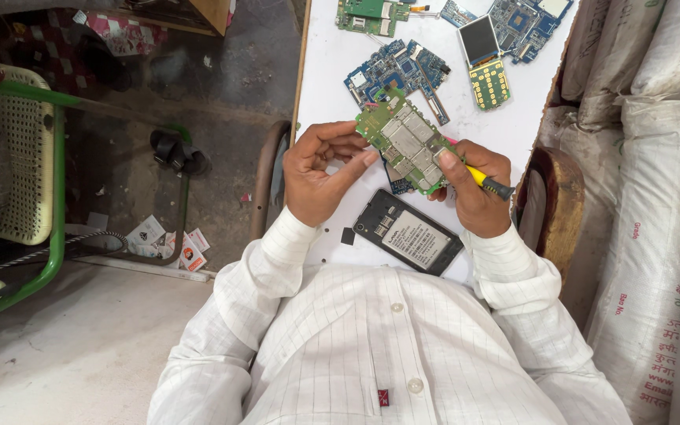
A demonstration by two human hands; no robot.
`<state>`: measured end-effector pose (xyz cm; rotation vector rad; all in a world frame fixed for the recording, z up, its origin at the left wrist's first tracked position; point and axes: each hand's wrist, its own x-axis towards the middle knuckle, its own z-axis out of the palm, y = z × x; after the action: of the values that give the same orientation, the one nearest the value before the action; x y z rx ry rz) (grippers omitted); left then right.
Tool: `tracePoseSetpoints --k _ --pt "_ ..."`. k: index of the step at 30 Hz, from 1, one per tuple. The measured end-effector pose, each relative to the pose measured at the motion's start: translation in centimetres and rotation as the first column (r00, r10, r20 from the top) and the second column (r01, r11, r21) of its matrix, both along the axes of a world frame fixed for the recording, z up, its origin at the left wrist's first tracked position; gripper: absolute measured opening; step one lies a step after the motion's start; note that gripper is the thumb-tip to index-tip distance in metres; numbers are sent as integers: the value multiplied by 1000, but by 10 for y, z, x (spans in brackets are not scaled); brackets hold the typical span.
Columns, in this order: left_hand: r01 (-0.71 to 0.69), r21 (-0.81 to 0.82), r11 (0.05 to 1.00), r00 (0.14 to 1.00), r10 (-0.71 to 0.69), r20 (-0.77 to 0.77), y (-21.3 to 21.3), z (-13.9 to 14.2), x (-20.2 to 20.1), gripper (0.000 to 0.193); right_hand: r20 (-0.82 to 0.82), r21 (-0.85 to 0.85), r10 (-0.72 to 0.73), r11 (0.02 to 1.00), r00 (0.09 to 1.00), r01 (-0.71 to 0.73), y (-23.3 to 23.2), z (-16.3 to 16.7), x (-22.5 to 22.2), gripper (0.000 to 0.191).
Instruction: The person holds a green circuit board and uses a yellow-handled screwdriver to probe and adjust components on its surface. The person repeatedly repositions the board and continues to work on different areas with the screwdriver.
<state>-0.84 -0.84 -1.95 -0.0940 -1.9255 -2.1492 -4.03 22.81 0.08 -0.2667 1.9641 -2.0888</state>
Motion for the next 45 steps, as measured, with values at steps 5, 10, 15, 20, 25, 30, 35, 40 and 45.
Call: tracePoseSetpoints --k 5,10,15,20,25,30,35,40,45 --pt "-2 -46 999 1000 2 0 0 3 2 42 1 -5 1 1000 1000 -1 1 0 1 39" --pt "-16 -88 996 999 13 -37 0 2 0 38 22 -30 -7 1000 1000 7 0 -2 1 37" --pt "-12 -37 999 999 11 -35 1 1 3 33 13 -61 -3 998 1000 4 3 -1 3 35" --pt "-20 -10 1000 1000 20 -14 0 0 2 27 8 -80 -3 997 1000 3 2 0 0 36" --pt "4 47 999 1000 -3 -21 -1 -4 3 22 8 -58 -6 998 1000 6 1 2 2 37" --pt "1 97 995 1000 -1 -7 -2 -8 3 18 20 -60 -1 998 1000 2 2 3 0 38" --pt "-3 99 995 1000 4 -2 -1 -9 3 18 2 -66 3 998 1000 -3 1 0 0 39" --pt "8 34 999 999 -7 -43 -1 -5 2 23 -11 -85 3 996 1000 -3 3 -1 1 38" --pt "11 -36 999 997 -14 -75 -1 -1 3 30 7 -89 -2 996 1000 2 3 -2 1 38"
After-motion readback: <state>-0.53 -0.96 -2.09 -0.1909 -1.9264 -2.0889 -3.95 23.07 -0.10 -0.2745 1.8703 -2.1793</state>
